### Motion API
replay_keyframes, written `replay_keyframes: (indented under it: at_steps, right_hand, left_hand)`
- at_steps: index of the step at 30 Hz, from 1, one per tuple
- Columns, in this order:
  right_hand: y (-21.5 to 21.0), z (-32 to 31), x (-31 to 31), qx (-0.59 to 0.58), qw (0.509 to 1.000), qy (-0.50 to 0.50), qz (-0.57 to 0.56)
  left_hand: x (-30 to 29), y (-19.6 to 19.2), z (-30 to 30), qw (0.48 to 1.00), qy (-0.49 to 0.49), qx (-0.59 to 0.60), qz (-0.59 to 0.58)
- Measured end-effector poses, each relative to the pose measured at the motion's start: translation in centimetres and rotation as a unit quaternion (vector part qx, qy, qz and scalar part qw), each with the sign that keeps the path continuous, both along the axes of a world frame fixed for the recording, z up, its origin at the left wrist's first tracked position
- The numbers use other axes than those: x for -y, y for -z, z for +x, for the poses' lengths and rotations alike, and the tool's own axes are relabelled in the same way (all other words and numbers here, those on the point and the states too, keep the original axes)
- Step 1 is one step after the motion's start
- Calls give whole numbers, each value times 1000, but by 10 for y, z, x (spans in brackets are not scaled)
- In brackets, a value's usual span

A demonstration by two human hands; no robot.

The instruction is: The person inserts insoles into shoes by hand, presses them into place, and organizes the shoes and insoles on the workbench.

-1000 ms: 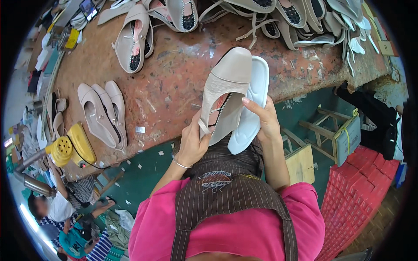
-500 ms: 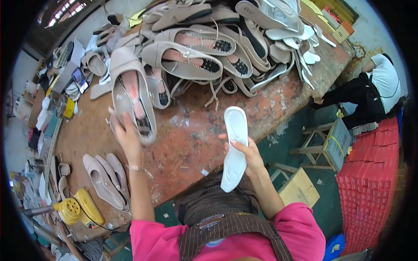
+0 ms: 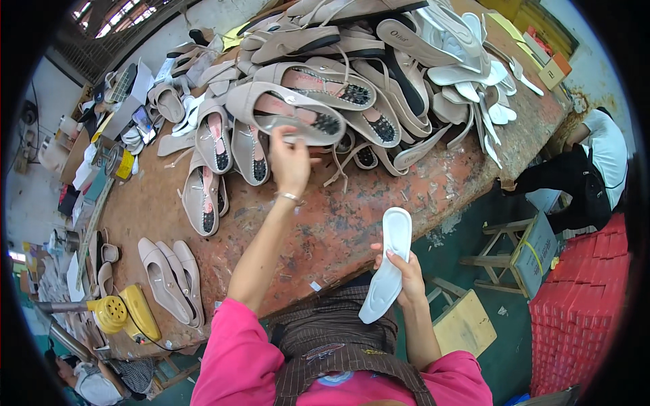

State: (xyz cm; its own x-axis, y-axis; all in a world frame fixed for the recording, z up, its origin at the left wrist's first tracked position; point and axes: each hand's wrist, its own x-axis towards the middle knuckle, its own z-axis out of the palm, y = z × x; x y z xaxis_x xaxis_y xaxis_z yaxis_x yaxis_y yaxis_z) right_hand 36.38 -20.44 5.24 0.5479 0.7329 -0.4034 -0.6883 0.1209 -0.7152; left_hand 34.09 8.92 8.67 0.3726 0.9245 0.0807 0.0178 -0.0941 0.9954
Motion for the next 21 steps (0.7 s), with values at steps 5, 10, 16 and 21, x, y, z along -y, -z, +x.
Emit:
replay_keyframes:
  at_steps: [5,10,16,21]
  right_hand:
    - [16,14,13,7,1000,20,3]
    - [20,16,5,-4,1000,-9,-1]
    - [13,8,-1,-4,1000,-10,14]
    - [10,-1,9,12,1000,4,10]
  left_hand:
    - [-31,-31,-62,959,-135,-125,217]
    - [-51,-55,-81,799,-200,-455,339]
    - [-9,-49,17,957,229,-120,-133]
    - [-16,-18,68,955,134,41,-263]
